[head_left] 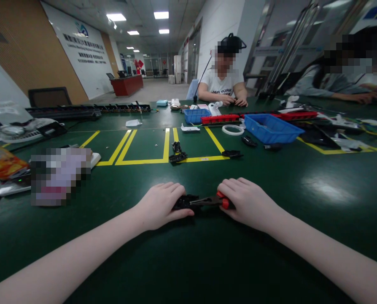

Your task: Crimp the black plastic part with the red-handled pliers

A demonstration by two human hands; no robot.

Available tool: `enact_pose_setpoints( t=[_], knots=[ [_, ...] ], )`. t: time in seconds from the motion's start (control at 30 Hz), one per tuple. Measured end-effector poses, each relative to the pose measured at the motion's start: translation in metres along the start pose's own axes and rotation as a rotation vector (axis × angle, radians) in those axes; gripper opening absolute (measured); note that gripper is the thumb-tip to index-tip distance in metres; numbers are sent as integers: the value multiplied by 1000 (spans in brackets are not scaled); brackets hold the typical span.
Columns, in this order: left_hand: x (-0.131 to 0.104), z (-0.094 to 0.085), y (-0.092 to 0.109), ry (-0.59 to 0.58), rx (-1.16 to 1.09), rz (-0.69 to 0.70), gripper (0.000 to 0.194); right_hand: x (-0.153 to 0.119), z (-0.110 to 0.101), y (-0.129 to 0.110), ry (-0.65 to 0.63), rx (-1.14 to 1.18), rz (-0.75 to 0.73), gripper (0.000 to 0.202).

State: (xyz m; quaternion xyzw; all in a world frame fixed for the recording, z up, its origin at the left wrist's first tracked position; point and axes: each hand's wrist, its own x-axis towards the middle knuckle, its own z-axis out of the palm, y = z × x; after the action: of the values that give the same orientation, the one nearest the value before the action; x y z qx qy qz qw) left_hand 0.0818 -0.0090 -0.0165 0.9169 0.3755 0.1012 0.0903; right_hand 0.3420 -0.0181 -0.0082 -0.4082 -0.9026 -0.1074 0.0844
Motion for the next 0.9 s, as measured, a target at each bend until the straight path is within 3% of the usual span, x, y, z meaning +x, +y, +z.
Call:
enact_pose_setpoints(
  t=[0.9],
  knots=[
    [0, 1, -1, -8, -66, 30, 34, -5, -5, -6, -2, 72, 70, 18]
  ],
)
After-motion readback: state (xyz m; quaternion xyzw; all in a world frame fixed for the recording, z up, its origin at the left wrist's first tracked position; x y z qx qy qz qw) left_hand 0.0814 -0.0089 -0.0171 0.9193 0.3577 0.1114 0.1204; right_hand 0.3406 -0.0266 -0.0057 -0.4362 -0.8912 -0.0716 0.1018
